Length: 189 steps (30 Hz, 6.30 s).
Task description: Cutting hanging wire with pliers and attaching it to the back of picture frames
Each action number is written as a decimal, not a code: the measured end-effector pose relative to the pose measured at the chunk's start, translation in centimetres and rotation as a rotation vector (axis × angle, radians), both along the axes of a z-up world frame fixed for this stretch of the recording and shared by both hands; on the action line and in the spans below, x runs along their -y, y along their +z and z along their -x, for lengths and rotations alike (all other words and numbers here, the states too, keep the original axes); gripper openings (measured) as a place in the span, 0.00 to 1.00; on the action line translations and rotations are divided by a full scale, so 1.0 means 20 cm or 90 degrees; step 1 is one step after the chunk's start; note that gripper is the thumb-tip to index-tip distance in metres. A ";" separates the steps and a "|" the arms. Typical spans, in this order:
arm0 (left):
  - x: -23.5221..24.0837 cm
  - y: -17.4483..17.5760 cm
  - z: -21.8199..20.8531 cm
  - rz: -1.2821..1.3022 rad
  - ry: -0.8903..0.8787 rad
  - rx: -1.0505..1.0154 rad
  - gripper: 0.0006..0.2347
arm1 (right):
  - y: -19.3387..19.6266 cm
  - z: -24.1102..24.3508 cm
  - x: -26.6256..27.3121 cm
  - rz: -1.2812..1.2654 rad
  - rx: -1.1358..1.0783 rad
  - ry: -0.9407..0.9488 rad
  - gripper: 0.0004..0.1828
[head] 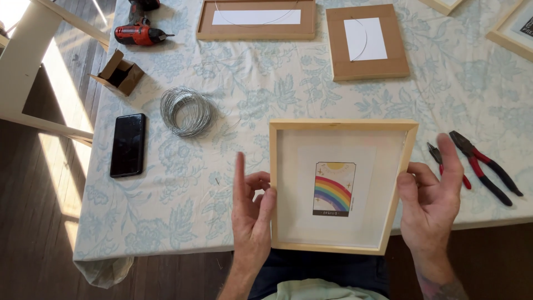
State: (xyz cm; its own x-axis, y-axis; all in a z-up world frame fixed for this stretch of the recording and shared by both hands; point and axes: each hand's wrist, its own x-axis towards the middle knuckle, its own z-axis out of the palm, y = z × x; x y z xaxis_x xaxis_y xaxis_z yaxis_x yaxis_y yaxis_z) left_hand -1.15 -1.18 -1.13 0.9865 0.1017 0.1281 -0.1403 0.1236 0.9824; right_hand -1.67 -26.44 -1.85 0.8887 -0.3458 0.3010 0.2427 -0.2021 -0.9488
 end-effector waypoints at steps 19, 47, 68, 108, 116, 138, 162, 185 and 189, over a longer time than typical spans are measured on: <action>-0.01 -0.01 -0.03 -0.121 -0.010 0.022 0.13 | -0.11 -0.09 0.04 0.031 0.040 -0.015 0.14; 0.00 -0.09 -0.13 -0.198 0.073 0.109 0.23 | 0.01 -0.19 0.00 0.059 -0.028 0.087 0.24; 0.01 -0.47 -0.16 -0.437 -0.036 0.067 0.27 | -0.15 -0.16 -0.10 0.169 -0.332 0.113 0.29; -0.46 0.27 -0.26 -0.243 -0.439 -0.239 0.10 | 0.23 -0.28 -0.31 0.158 -0.268 0.398 0.23; -0.36 0.22 -0.24 -0.058 -0.432 -0.323 0.06 | 0.24 -0.38 -0.27 0.091 -0.201 0.348 0.07; -0.22 0.33 -0.18 0.122 -0.426 -0.316 0.13 | 0.51 -0.50 -0.30 0.456 0.060 0.553 0.13; -0.20 0.22 -0.15 0.498 -0.211 -0.051 0.14 | -0.19 -0.10 -0.43 -0.382 -0.215 0.405 0.12; -0.35 0.05 -0.17 0.489 -0.229 0.037 0.21 | -0.13 -0.25 -0.18 -0.487 -0.171 0.250 0.09; -0.41 0.12 -0.14 0.451 -0.339 0.113 0.15 | -0.01 -0.28 -0.12 -0.531 -0.231 0.265 0.09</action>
